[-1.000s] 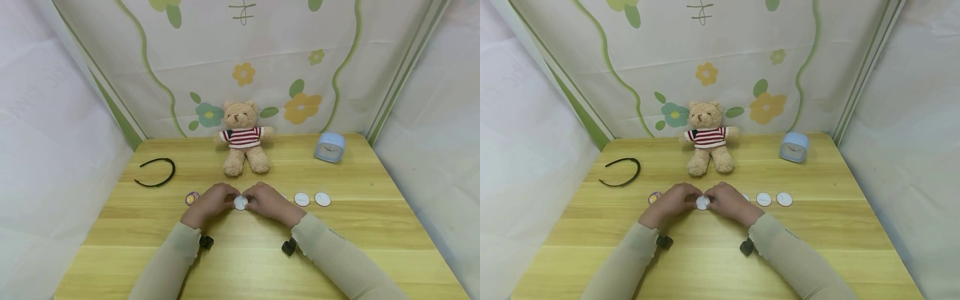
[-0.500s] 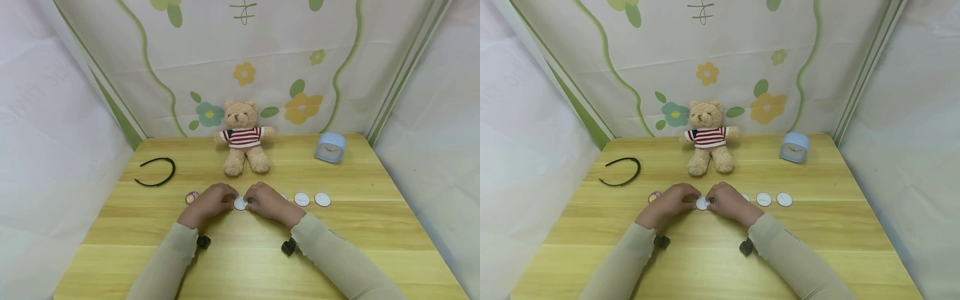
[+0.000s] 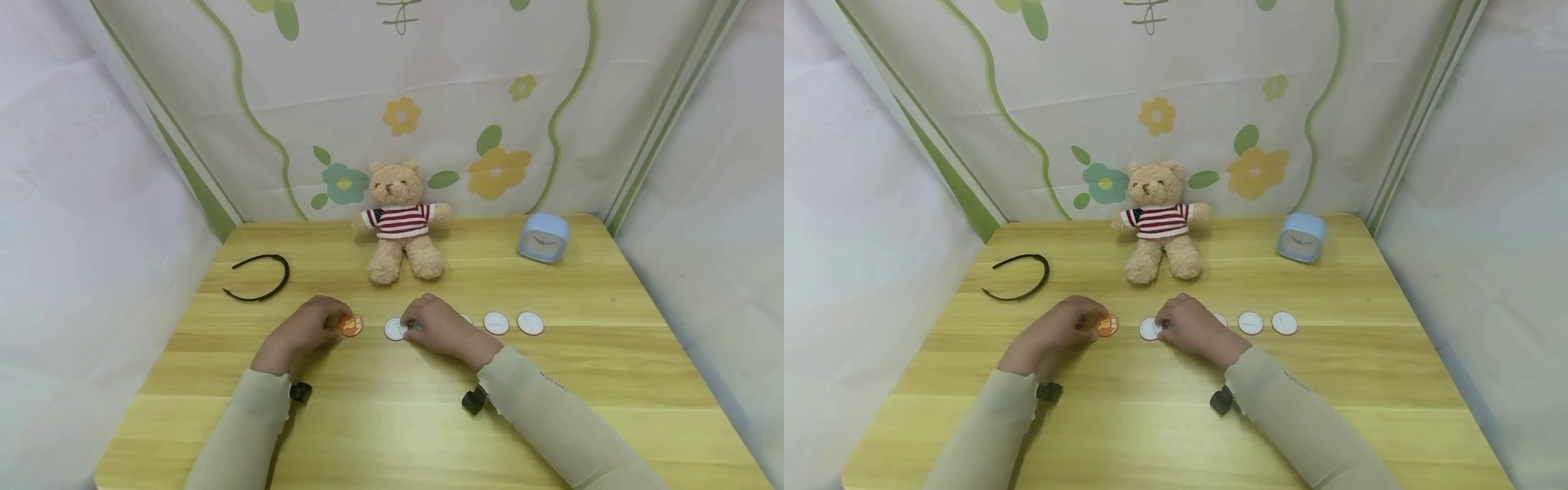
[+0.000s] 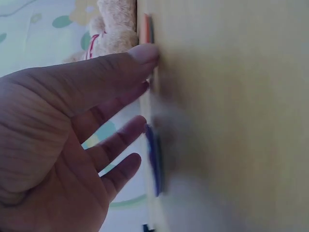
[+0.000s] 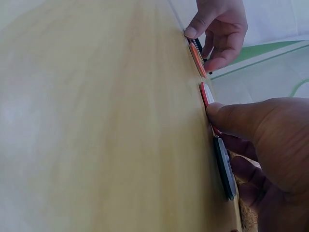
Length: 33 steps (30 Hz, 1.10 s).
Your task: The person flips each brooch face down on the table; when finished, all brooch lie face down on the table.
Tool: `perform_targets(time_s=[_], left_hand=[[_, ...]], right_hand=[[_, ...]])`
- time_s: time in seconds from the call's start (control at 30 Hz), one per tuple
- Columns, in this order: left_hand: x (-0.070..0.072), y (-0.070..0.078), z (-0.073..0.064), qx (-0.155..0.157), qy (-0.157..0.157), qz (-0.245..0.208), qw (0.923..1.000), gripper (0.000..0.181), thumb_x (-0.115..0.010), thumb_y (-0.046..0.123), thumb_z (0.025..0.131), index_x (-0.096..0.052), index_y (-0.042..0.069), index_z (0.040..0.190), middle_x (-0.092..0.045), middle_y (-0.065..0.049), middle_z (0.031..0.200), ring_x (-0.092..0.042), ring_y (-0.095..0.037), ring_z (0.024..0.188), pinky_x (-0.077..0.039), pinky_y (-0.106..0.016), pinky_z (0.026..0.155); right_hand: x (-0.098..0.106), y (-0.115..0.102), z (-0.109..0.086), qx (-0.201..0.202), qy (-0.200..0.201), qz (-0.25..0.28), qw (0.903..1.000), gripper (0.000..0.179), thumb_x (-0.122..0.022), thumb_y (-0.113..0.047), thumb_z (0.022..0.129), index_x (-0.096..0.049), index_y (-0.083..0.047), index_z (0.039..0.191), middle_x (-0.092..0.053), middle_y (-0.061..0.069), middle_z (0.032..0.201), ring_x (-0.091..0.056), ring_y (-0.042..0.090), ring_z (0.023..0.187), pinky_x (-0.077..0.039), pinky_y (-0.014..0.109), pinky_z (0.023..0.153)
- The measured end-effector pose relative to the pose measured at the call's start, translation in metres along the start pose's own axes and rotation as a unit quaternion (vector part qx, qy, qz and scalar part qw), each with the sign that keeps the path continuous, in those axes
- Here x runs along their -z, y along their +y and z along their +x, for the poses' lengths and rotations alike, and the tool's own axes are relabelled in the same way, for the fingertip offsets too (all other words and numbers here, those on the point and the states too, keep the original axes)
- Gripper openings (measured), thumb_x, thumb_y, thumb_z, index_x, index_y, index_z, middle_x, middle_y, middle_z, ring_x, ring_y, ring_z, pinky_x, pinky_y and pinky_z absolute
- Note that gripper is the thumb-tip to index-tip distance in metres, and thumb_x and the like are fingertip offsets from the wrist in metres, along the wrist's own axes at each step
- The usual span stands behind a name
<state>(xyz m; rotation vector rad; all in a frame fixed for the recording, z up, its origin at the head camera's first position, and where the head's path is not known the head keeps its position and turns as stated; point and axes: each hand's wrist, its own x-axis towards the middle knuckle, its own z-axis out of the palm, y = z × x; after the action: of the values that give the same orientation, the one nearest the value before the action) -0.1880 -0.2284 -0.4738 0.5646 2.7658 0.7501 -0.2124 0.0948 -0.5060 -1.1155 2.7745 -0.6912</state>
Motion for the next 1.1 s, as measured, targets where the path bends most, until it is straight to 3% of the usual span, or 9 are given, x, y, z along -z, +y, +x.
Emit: perform_targets(time_s=[0.17, 0.3, 0.6, 0.9, 1.1], left_hand=[[-0.005, -0.003, 0.006, -0.003, 0.005, -0.028, 0.9996, 0.028, -0.084, 0.01, 0.097, -0.079, 0.017, 0.124, -0.069, -0.011, 0.142, -0.059, -0.037, 0.14, -0.048, -0.058, 0.118], [-0.008, 0.0, 0.011, -0.024, -0.002, -0.026, 0.9994, 0.023, -0.083, 0.009, 0.097, -0.081, 0.017, 0.119, -0.072, -0.006, 0.136, -0.061, -0.034, 0.135, -0.049, -0.057, 0.117], [-0.013, 0.005, 0.017, -0.037, 0.0, -0.021, 0.9991, 0.02, -0.082, 0.012, 0.099, -0.082, 0.022, 0.117, -0.073, 0.001, 0.131, -0.062, -0.028, 0.132, -0.05, -0.053, 0.116], [-0.011, 0.006, 0.016, -0.039, -0.003, -0.01, 0.9992, 0.022, -0.082, 0.012, 0.099, -0.082, 0.02, 0.119, -0.075, 0.001, 0.131, -0.062, -0.03, 0.134, -0.049, -0.055, 0.118], [-0.01, 0.004, 0.016, -0.043, -0.009, -0.004, 0.999, 0.022, -0.081, 0.014, 0.099, -0.082, 0.021, 0.121, -0.076, 0.002, 0.132, -0.063, -0.029, 0.133, -0.049, -0.055, 0.118]], right_hand=[[0.0, 0.0, -0.001, -0.004, 0.004, 0.016, 0.9999, 0.022, -0.083, -0.03, 0.099, -0.083, -0.016, 0.116, -0.078, -0.002, 0.119, -0.066, 0.02, 0.115, -0.055, 0.041, 0.106], [-0.002, -0.005, 0.002, -0.006, 0.01, 0.018, 0.9998, 0.027, -0.083, -0.036, 0.099, -0.081, -0.018, 0.12, -0.078, -0.004, 0.122, -0.064, 0.018, 0.117, -0.053, 0.041, 0.107], [-0.014, -0.026, 0.025, 0.005, 0.009, 0.013, 0.9999, 0.036, -0.082, -0.035, 0.098, -0.079, -0.015, 0.128, -0.077, -0.002, 0.129, -0.062, 0.021, 0.119, -0.048, 0.043, 0.113], [-0.026, -0.047, 0.044, 0.027, 0.022, -0.037, 0.9987, 0.018, -0.081, -0.031, 0.1, -0.082, -0.019, 0.114, -0.08, -0.003, 0.117, -0.066, 0.02, 0.11, -0.051, 0.04, 0.105], [-0.029, -0.05, 0.046, 0.019, 0.02, -0.056, 0.998, 0.02, -0.077, -0.038, 0.104, -0.083, -0.021, 0.112, -0.08, -0.005, 0.118, -0.066, 0.019, 0.11, -0.05, 0.041, 0.105]])
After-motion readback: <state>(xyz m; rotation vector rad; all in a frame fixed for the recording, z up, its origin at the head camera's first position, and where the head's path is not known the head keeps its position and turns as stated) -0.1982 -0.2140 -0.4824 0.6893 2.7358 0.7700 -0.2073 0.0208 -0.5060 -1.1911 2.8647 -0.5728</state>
